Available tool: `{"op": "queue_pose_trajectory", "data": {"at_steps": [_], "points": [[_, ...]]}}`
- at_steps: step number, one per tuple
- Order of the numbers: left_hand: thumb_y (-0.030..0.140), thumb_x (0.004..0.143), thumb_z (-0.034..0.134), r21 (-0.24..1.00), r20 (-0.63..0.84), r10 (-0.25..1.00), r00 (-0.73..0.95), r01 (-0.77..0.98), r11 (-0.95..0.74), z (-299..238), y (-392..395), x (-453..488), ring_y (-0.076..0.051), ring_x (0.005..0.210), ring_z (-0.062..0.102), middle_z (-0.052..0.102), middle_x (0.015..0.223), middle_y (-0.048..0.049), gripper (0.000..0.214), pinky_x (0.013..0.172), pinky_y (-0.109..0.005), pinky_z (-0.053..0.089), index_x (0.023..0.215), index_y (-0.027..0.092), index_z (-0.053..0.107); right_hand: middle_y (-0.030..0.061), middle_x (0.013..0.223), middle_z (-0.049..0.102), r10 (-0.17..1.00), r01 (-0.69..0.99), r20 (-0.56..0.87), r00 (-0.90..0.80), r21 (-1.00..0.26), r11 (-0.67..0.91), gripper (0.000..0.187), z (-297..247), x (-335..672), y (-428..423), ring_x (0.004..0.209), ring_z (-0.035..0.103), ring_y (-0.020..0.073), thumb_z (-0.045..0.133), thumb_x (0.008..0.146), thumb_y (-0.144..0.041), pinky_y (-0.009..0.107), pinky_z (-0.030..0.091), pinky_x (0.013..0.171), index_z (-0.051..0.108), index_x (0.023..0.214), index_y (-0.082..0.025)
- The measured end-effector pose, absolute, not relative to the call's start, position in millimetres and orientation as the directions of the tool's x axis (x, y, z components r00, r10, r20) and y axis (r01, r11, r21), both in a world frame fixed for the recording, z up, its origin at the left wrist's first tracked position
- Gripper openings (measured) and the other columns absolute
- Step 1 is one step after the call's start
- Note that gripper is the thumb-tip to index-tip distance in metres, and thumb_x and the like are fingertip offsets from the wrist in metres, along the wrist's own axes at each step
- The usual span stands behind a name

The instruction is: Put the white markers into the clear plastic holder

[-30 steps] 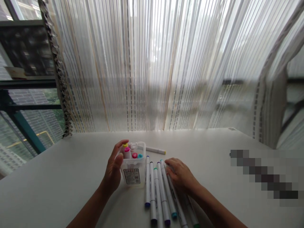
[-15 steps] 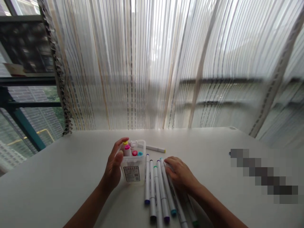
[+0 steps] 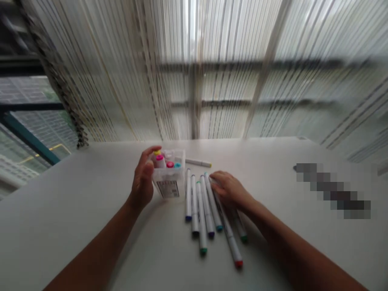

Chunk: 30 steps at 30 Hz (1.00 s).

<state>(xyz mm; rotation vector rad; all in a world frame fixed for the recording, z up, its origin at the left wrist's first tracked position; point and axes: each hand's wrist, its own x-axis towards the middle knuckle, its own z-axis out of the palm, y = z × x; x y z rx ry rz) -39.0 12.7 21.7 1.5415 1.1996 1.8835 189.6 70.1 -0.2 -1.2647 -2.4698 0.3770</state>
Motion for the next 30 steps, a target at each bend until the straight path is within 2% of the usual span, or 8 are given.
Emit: {"op": "queue_pose_trajectory", "data": {"at_steps": [2,4,5,8,13,19,25,30], "points": [[0.059,0.079,0.043,0.752,0.659,0.706,-0.260,0.264,-0.604,23,13,-38,-0.022,0.088,0.060,0.063,0.089,-0.0029,0.056,0.066,-0.026,0.045,0.109,0.012,0.050,0.0093,0.103,0.061,0.804,0.724,0.182,-0.566,-0.358,0.590,0.025,0,188,71,0.098,0.052,0.0182,0.043,0.080,-0.016,0.027,0.036,0.090,0.060,0.098,-0.014],[0.043,0.090,0.023,0.664,0.743,0.633,-0.218,0.364,-0.653,23,17,-38,-0.020,0.099,0.056,0.058,0.091,0.0001,0.049,0.073,-0.024,0.041,0.109,0.006,0.049,0.0088,0.101,0.061,0.798,0.721,0.191,-0.572,-0.348,0.600,0.024,-3,187,74,0.097,0.053,0.0187,0.044,0.080,-0.018,0.028,0.037,0.088,0.061,0.096,-0.013],[0.035,0.092,0.014,0.634,0.765,0.610,-0.206,0.409,-0.657,23,19,-38,-0.020,0.104,0.053,0.056,0.095,0.0003,0.050,0.075,-0.025,0.040,0.109,0.003,0.048,0.0086,0.101,0.061,0.804,0.729,0.202,-0.559,-0.343,0.593,0.024,-4,186,75,0.096,0.053,0.0192,0.044,0.079,-0.019,0.029,0.038,0.087,0.061,0.096,-0.013],[0.031,0.093,0.008,0.605,0.777,0.596,-0.204,0.506,-0.615,22,23,-38,-0.022,0.110,0.050,0.052,0.104,0.0000,0.051,0.083,-0.031,0.040,0.106,0.002,0.048,0.0078,0.100,0.061,0.807,0.734,0.208,-0.553,-0.336,0.590,0.025,-6,185,76,0.094,0.054,0.0197,0.045,0.079,-0.020,0.030,0.038,0.084,0.062,0.096,-0.014],[0.039,0.093,0.017,0.586,0.807,0.545,-0.226,0.412,-0.697,19,27,-41,-0.023,0.113,0.049,0.051,0.103,0.0011,0.045,0.091,-0.034,0.039,0.101,0.008,0.049,0.0076,0.099,0.061,0.797,0.727,0.225,-0.561,-0.327,0.604,0.025,-7,185,74,0.093,0.054,0.0199,0.045,0.078,-0.020,0.031,0.039,0.084,0.063,0.095,-0.014],[0.015,0.089,-0.015,0.585,0.811,0.526,-0.257,0.332,-0.740,18,31,-42,-0.027,0.122,0.038,0.046,0.103,0.0000,0.056,0.092,-0.046,0.034,0.095,0.008,0.040,0.0079,0.098,0.061,0.806,0.737,0.218,-0.550,-0.327,0.591,0.026,-7,184,74,0.091,0.054,0.0208,0.046,0.077,-0.019,0.035,0.040,0.084,0.063,0.096,-0.014],[0.011,0.091,-0.011,0.539,0.842,0.481,-0.246,0.333,-0.773,21,30,-36,-0.018,0.110,0.051,0.049,0.091,0.0031,0.057,0.098,-0.041,0.029,0.094,0.004,0.046,0.0082,0.098,0.061,0.812,0.730,0.200,-0.548,-0.360,0.581,0.026,-6,184,74,0.093,0.053,0.0220,0.045,0.078,-0.018,0.038,0.039,0.085,0.063,0.096,-0.014],[0.008,0.091,-0.006,0.516,0.856,0.474,-0.204,0.308,-0.799,20,30,-39,-0.018,0.113,0.049,0.051,0.093,0.0026,0.053,0.101,-0.041,0.025,0.096,0.003,0.047,0.0083,0.098,0.060,0.813,0.731,0.204,-0.545,-0.360,0.580,0.026,-6,183,73,0.092,0.053,0.0224,0.046,0.077,-0.018,0.040,0.039,0.086,0.063,0.097,-0.015]]}}
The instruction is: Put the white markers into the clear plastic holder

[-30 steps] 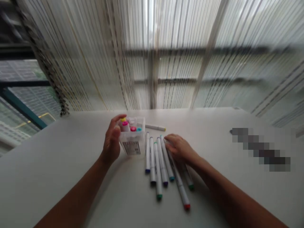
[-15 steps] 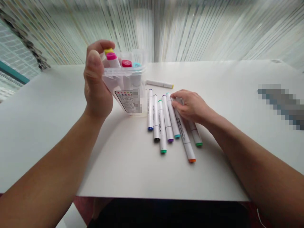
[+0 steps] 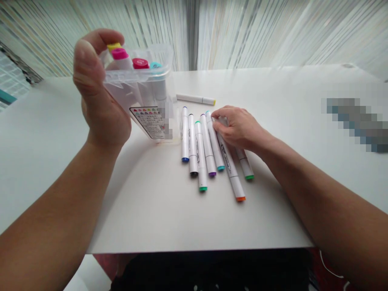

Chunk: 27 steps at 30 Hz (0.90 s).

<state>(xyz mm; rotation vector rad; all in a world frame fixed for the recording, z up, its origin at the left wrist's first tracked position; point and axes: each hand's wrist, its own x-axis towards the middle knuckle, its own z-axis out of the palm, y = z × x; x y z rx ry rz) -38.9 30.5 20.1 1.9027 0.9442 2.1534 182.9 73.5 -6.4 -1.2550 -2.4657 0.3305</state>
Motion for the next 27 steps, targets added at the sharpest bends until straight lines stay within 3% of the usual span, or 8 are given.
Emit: {"op": "queue_pose_trajectory", "data": {"at_steps": [5,11,14,19,24,27], "points": [[0.009,0.090,-0.008,0.495,0.869,0.462,-0.176,0.310,-0.812,20.1,31.9,-40.4,-0.017,0.110,0.051,0.050,0.093,0.0020,0.057,0.098,-0.039,0.027,0.098,0.000,0.048,0.0077,0.097,0.060,0.803,0.726,0.224,-0.552,-0.346,0.595,0.026,-7.4,183.1,74.4,0.091,0.054,0.0228,0.046,0.077,-0.019,0.041,0.040,0.084,0.063,0.096,-0.014],[0.013,0.091,-0.004,0.474,0.880,0.442,-0.171,0.364,-0.802,20.3,32.6,-38.8,-0.019,0.110,0.051,0.048,0.090,0.0039,0.053,0.098,-0.045,0.024,0.097,0.003,0.047,0.0083,0.096,0.060,0.802,0.722,0.225,-0.554,-0.349,0.597,0.026,-7.0,183.4,74.3,0.091,0.054,0.0231,0.046,0.077,-0.019,0.042,0.040,0.084,0.063,0.096,-0.014],[0.013,0.090,-0.007,0.517,0.856,0.478,-0.199,0.382,-0.766,21.0,30.7,-37.3,-0.024,0.116,0.045,0.047,0.092,0.0033,0.052,0.095,-0.049,0.027,0.094,0.007,0.044,0.0084,0.096,0.060,0.800,0.720,0.219,-0.559,-0.350,0.599,0.025,-7.4,183.7,74.5,0.090,0.054,0.0226,0.046,0.077,-0.019,0.040,0.040,0.084,0.063,0.096,-0.014],[0.013,0.090,-0.014,0.574,0.818,0.517,-0.251,0.310,-0.758,23.0,28.7,-33.8,-0.024,0.123,0.037,0.048,0.096,0.0015,0.059,0.096,-0.043,0.031,0.092,0.007,0.045,0.0081,0.097,0.061,0.796,0.714,0.231,-0.559,-0.354,0.604,0.026,-7.9,184.0,74.8,0.092,0.054,0.0227,0.046,0.077,-0.019,0.040,0.041,0.084,0.063,0.097,-0.015],[0.023,0.093,-0.001,0.651,0.759,0.552,-0.345,0.392,-0.650,23.6,29.2,-34.2,-0.023,0.122,0.039,0.049,0.097,0.0039,0.053,0.096,-0.041,0.032,0.096,0.008,0.050,0.0084,0.095,0.062,0.794,0.715,0.235,-0.561,-0.347,0.607,0.025,-7.1,183.7,74.8,0.090,0.055,0.0240,0.047,0.076,-0.019,0.041,0.042,0.082,0.064,0.094,-0.015],[0.037,0.091,0.011,0.614,0.786,0.544,-0.293,0.476,-0.630,22.7,28.6,-37.2,-0.018,0.113,0.049,0.051,0.092,0.0055,0.050,0.092,-0.034,0.037,0.098,0.011,0.052,0.0081,0.095,0.062,0.804,0.729,0.237,-0.546,-0.339,0.595,0.024,-7.5,183.3,75.9,0.090,0.056,0.0252,0.048,0.075,-0.020,0.041,0.042,0.082,0.065,0.092,-0.017]]}}
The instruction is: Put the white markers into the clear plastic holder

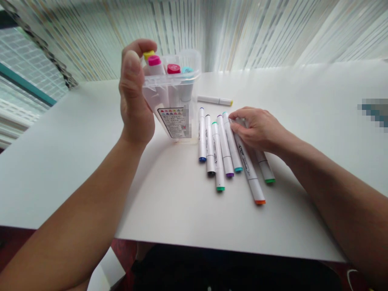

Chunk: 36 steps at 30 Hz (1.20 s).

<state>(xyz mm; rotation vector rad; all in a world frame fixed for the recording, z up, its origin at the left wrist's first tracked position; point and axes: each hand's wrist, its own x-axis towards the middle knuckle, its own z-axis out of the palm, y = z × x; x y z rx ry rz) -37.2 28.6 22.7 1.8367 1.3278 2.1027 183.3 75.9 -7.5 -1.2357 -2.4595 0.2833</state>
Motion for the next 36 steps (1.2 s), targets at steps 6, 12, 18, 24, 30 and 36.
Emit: {"op": "queue_pose_trajectory", "data": {"at_steps": [6,12,18,24,30,36], "points": [[0.052,0.078,0.027,0.515,0.851,0.491,-0.187,0.482,-0.709,23,26,-38,-0.011,0.094,0.057,0.054,0.089,0.0049,0.055,0.076,-0.021,0.043,0.100,0.010,0.055,0.0068,0.095,0.063,0.805,0.727,0.238,-0.543,-0.348,0.593,0.023,-8,183,77,0.092,0.056,0.0261,0.049,0.074,-0.020,0.041,0.042,0.083,0.065,0.091,-0.019],[0.053,0.077,0.023,0.532,0.837,0.514,-0.187,0.499,-0.685,24,26,-38,-0.009,0.089,0.056,0.052,0.089,0.0057,0.058,0.078,-0.022,0.042,0.101,0.012,0.055,0.0070,0.097,0.063,0.817,0.752,0.208,-0.538,-0.320,0.576,0.023,-6,183,75,0.095,0.056,0.0264,0.048,0.075,-0.019,0.039,0.042,0.083,0.065,0.090,-0.018],[0.059,0.080,0.039,0.509,0.860,0.488,-0.148,0.300,-0.807,20,34,-46,-0.013,0.085,0.053,0.054,0.089,0.0003,0.048,0.076,-0.022,0.042,0.096,0.018,0.058,0.0064,0.100,0.062,0.816,0.752,0.199,-0.543,-0.319,0.578,0.024,-5,183,75,0.095,0.056,0.0252,0.047,0.077,-0.022,0.036,0.043,0.084,0.065,0.093,-0.019],[0.058,0.080,0.044,0.505,0.863,0.496,-0.096,0.223,-0.834,20,36,-51,-0.017,0.088,0.051,0.052,0.094,-0.0024,0.043,0.080,-0.027,0.041,0.095,0.021,0.058,0.0077,0.103,0.062,0.823,0.765,0.193,-0.534,-0.304,0.568,0.027,-3,183,74,0.094,0.056,0.0247,0.047,0.077,-0.022,0.038,0.042,0.085,0.064,0.097,-0.016],[0.065,0.081,0.028,0.595,0.798,0.589,-0.130,0.329,-0.733,18,33,-45,-0.020,0.101,0.051,0.051,0.101,-0.0006,0.048,0.085,-0.029,0.041,0.099,0.027,0.050,0.0087,0.101,0.063,0.832,0.780,0.171,-0.528,-0.291,0.555,0.028,-2,181,74,0.090,0.057,0.0251,0.048,0.076,-0.025,0.035,0.042,0.081,0.064,0.098,-0.017],[0.066,0.082,0.016,0.624,0.750,0.648,-0.132,0.467,-0.627,20,27,-42,-0.022,0.116,0.045,0.047,0.115,0.0002,0.053,0.086,-0.031,0.041,0.108,0.029,0.043,0.0113,0.100,0.062,0.877,0.829,0.089,-0.473,-0.292,0.477,0.033,4,177,71,0.085,0.056,0.0231,0.047,0.075,-0.026,0.033,0.041,0.078,0.062,0.102,-0.013]]}}
